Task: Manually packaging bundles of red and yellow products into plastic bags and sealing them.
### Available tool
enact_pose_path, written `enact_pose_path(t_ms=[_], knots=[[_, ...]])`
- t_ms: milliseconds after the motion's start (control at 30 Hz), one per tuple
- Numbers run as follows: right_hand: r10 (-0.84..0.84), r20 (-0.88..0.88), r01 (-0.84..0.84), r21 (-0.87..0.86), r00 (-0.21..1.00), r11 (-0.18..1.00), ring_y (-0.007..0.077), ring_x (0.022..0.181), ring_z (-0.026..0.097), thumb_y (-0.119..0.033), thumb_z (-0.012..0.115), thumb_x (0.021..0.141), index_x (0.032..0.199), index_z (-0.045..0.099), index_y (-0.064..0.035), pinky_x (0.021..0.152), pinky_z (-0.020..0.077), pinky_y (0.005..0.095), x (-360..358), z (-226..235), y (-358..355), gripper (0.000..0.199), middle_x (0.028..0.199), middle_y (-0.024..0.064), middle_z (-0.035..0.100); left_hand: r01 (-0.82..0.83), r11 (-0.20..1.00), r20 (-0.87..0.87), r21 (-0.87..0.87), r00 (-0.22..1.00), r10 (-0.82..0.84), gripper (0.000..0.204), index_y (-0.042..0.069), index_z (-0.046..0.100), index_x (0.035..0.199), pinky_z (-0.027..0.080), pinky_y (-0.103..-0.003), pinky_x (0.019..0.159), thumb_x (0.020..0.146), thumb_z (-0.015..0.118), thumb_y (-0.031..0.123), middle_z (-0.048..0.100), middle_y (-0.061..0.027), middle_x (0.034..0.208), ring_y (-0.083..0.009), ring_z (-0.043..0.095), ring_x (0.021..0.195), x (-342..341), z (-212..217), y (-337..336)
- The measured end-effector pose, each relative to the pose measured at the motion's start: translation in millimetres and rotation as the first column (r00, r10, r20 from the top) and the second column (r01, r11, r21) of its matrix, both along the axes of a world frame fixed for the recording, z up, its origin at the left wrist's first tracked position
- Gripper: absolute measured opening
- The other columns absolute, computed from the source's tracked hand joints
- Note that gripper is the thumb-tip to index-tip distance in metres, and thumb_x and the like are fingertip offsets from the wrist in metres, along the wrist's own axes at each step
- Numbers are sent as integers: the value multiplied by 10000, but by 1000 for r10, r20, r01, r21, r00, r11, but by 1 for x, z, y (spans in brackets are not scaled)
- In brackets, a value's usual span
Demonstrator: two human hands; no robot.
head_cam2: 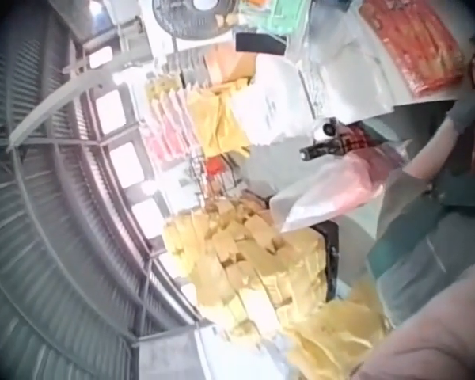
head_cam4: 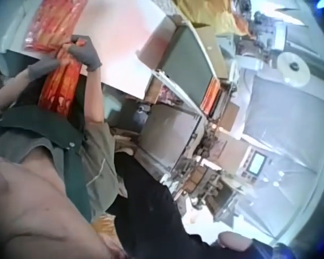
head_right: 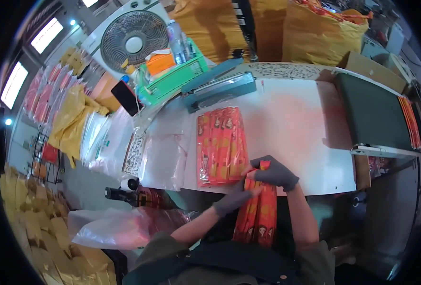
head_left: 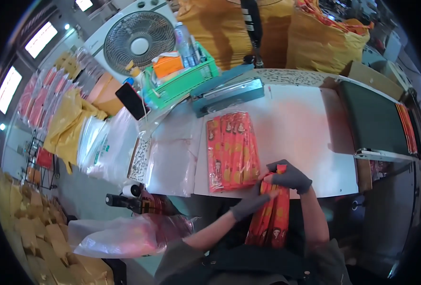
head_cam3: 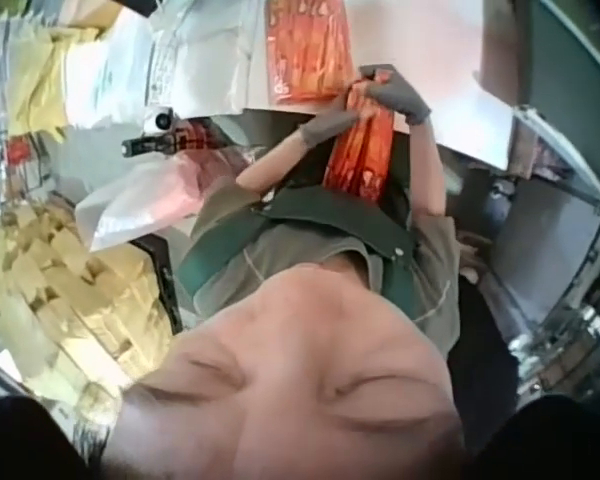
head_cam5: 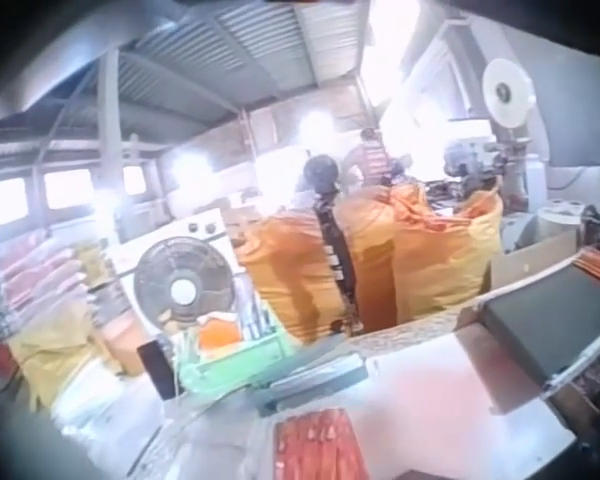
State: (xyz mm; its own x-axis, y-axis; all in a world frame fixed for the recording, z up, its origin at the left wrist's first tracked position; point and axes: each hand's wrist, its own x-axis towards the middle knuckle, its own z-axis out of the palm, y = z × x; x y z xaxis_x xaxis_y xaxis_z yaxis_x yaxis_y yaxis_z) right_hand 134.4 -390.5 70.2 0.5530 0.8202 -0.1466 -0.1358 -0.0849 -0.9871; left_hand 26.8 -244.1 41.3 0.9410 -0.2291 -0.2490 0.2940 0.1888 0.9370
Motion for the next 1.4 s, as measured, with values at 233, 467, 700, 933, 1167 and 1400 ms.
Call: enact_pose_path(t_ms=[233,467,700,933,1167,1400], knots=[[23,10,-23,-48,1000,999,127,820,593,-146,630,788,902,684,14,797,452,273,11,-13,13,204,858,85,674,-437,699,291,566,899,326,175,14,600,958,473,-291,825,786,619,-7,643,-55,936,-135,595,902,-33,-7,249],[33,37,-29,-109,999,994,129,835,591,-160,625,789,916,690,0,804,448,270,3,-8,25,215,874,83,675,-376,-21,367,926,888,278,229,19,590,774,454,-422,650,753,593,248,604,-196,749,-361,595,742,-53,-70,355],[-95,-9,95,5,995,995,132,871,580,-143,660,769,1015,667,11,823,443,277,-3,-17,26,290,910,79,663,-811,483,276,-329,406,871,191,53,569,1023,472,-331,684,903,501,186,582,-76,816,-195,580,749,-15,-58,272],[-102,164,110,-35,981,993,98,799,550,-120,658,772,935,644,0,756,443,269,-8,-10,30,203,838,49,632,-322,922,497,217,849,179,67,12,572,883,467,-253,659,859,594,71,546,-20,812,-114,553,740,19,-20,74],[-249,56,244,85,967,966,129,797,591,-114,650,777,881,631,-2,772,460,261,-13,-17,-11,154,829,56,638,-478,818,1,-320,863,505,237,34,536,944,502,-277,609,943,504,269,558,-18,798,-132,575,719,43,-43,78],[-233,174,242,-32,957,970,119,787,579,-160,692,752,899,617,1,742,460,267,-19,9,-11,230,800,42,623,-563,774,725,290,657,206,56,13,563,841,390,-218,573,875,549,56,517,-4,721,-66,460,614,38,-9,18]])
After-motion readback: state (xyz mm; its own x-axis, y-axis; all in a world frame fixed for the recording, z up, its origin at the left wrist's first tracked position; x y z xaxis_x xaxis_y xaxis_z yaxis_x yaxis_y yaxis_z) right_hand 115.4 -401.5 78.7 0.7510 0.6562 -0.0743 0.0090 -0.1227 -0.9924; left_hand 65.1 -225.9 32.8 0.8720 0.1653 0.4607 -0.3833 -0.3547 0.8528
